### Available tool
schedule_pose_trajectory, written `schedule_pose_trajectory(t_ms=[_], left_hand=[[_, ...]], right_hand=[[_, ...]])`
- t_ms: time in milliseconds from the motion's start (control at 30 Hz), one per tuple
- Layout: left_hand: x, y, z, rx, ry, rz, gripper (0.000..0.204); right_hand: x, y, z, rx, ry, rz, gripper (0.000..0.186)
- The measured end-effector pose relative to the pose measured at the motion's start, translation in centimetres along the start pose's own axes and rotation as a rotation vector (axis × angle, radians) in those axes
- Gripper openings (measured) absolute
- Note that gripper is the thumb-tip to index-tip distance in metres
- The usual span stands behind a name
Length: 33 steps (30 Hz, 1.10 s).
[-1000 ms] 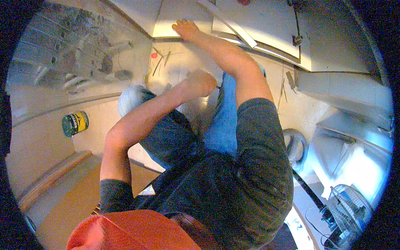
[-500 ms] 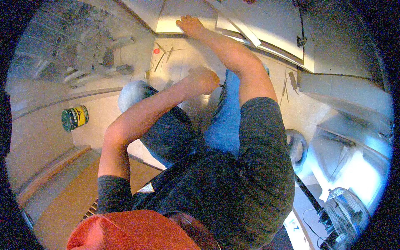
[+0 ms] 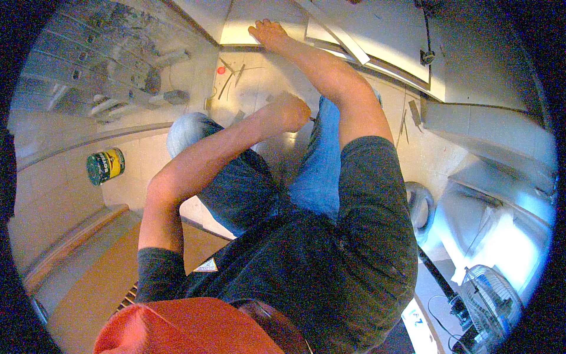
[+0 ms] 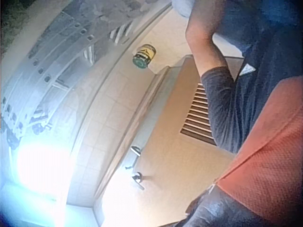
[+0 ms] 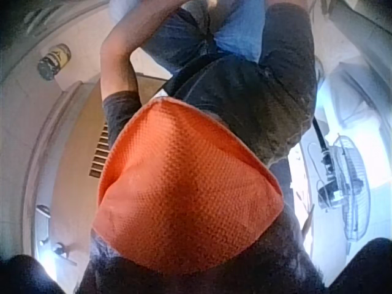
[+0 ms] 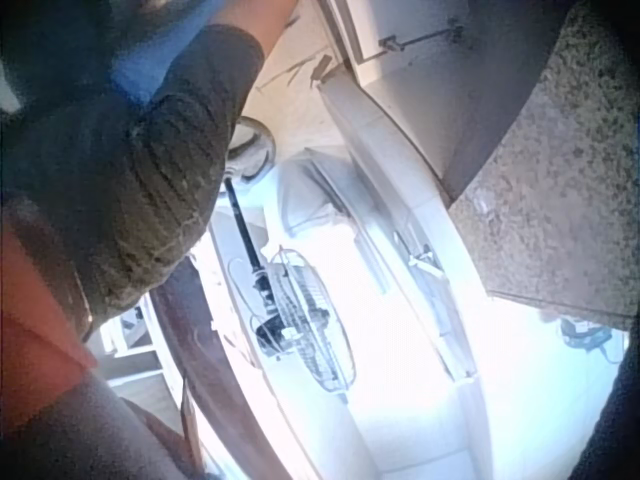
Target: The person sits on the floor and works under a kitchen sink, handling a white trim piece and small hardware. They then stand, walk across a blue tarp, and open a drawer to retrieve and examine metal cabinet hinges and screws.
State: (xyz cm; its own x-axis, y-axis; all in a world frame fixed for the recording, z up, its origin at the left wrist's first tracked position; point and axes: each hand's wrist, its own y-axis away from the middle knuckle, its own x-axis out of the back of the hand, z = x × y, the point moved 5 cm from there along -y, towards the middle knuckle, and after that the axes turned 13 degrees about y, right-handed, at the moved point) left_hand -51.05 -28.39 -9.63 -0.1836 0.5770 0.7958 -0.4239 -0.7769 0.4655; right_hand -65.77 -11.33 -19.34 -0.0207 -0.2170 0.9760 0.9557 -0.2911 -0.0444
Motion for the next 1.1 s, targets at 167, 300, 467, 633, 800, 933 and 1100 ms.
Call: schedule_pose_trajectory(t_ms=[167, 300, 467, 633, 800, 933, 1100], left_hand=[[0.3, 0.2, 0.1, 0.011, -0.001, -0.046, 0.019], [0.4, 0.1, 0.2, 0.010, -0.018, -0.051, 0.019], [0.1, 0.0, 0.0, -0.015, 0.007, -0.036, 0.019], [0.0, 0.1, -0.1, -0.036, -0.007, -0.012, 0.020], [0.0, -0.1, -0.1, -0.012, 0.000, -0.031, 0.021], [-0.4, -0.4, -0.4, 0.002, 0.025, -0.064, 0.022], [-0.8, -0.7, -0.7, -0.027, -0.032, -0.005, 0.021]], right_hand=[[-0.4, -0.3, 0.1, 0.011, 0.011, 0.028, 0.039], [-0.5, -0.5, 0.1, -0.013, -0.007, 0.005, 0.039], [-0.2, -0.3, 0.0, 0.006, 0.019, -0.012, 0.038], [-0.6, -0.2, 0.2, 0.012, -0.035, 0.040, 0.034], [-1.7, -0.9, 0.2, 0.008, 0.010, 0.069, 0.024], [-2.2, -0.8, 0.3, 0.014, -0.050, 0.132, 0.026], [-2.6, -0.8, 0.1, 0.002, -0.024, 0.177, 0.028]])
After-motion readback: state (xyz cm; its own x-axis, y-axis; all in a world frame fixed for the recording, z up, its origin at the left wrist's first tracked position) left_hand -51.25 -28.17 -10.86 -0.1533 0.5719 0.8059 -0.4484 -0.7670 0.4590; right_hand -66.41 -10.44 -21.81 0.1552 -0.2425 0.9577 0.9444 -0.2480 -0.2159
